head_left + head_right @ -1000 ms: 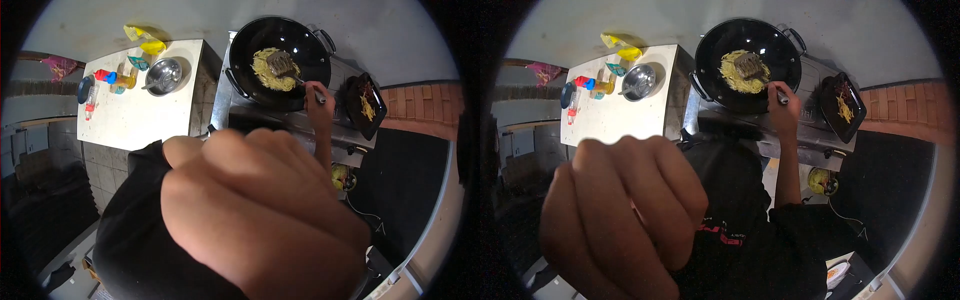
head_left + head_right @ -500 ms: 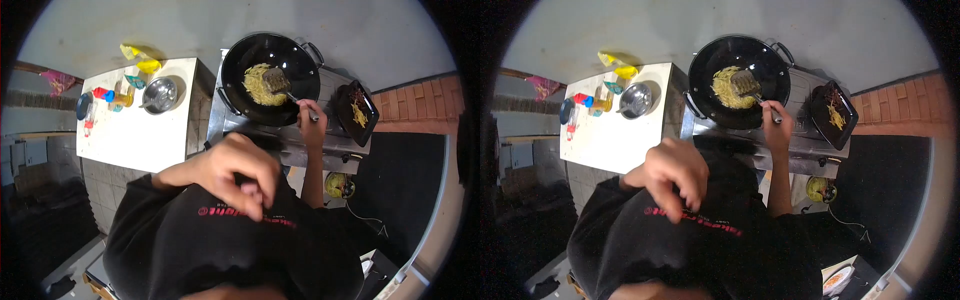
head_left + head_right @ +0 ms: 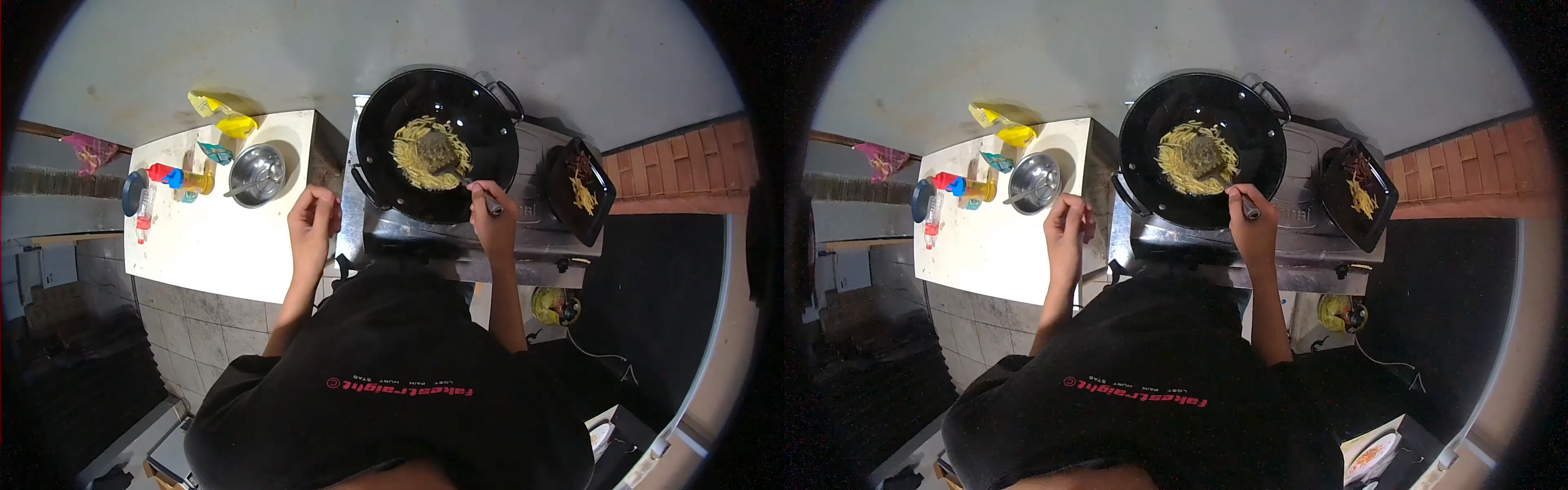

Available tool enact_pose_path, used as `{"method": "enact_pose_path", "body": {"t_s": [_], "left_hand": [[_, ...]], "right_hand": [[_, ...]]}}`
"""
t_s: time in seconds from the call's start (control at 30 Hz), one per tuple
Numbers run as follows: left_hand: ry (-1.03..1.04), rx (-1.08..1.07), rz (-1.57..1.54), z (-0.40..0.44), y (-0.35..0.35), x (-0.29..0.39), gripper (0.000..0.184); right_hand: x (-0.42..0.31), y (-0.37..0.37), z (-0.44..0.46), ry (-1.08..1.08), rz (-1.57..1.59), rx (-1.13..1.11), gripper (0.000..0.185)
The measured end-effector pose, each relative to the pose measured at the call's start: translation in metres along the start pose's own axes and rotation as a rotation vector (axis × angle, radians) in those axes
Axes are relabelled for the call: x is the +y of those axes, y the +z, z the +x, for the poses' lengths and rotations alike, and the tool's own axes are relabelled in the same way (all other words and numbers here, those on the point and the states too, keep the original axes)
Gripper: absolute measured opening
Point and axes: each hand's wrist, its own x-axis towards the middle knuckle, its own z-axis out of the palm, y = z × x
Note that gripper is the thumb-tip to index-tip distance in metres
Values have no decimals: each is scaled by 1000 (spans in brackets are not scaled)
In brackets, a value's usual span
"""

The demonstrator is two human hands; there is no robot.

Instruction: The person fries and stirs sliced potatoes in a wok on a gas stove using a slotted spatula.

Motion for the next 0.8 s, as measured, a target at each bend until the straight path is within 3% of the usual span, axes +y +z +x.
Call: {"method": "enact_pose_path", "body": {"t_s": [0.13,0.3,0.53,0.63,0.73,0.8], "left_hand": [[28,-31,0,9,8,-9,15],[22,-14,77,16,7,-25,13],[104,-13,222,10,16,-36,32],[128,-34,318,3,22,-38,39],[147,-33,350,-5,30,-44,47],[158,-3,396,-13,40,-39,49]], "right_hand": [[-9,-6,-2,-57,7,19,9],[-28,-16,-5,-399,-274,-15,5],[-38,-24,-6,-490,-393,-83,10],[-44,-30,5,-630,-492,-90,11],[-56,-46,27,-564,-585,-319,18],[-58,-54,46,-686,-732,-493,41]]}}
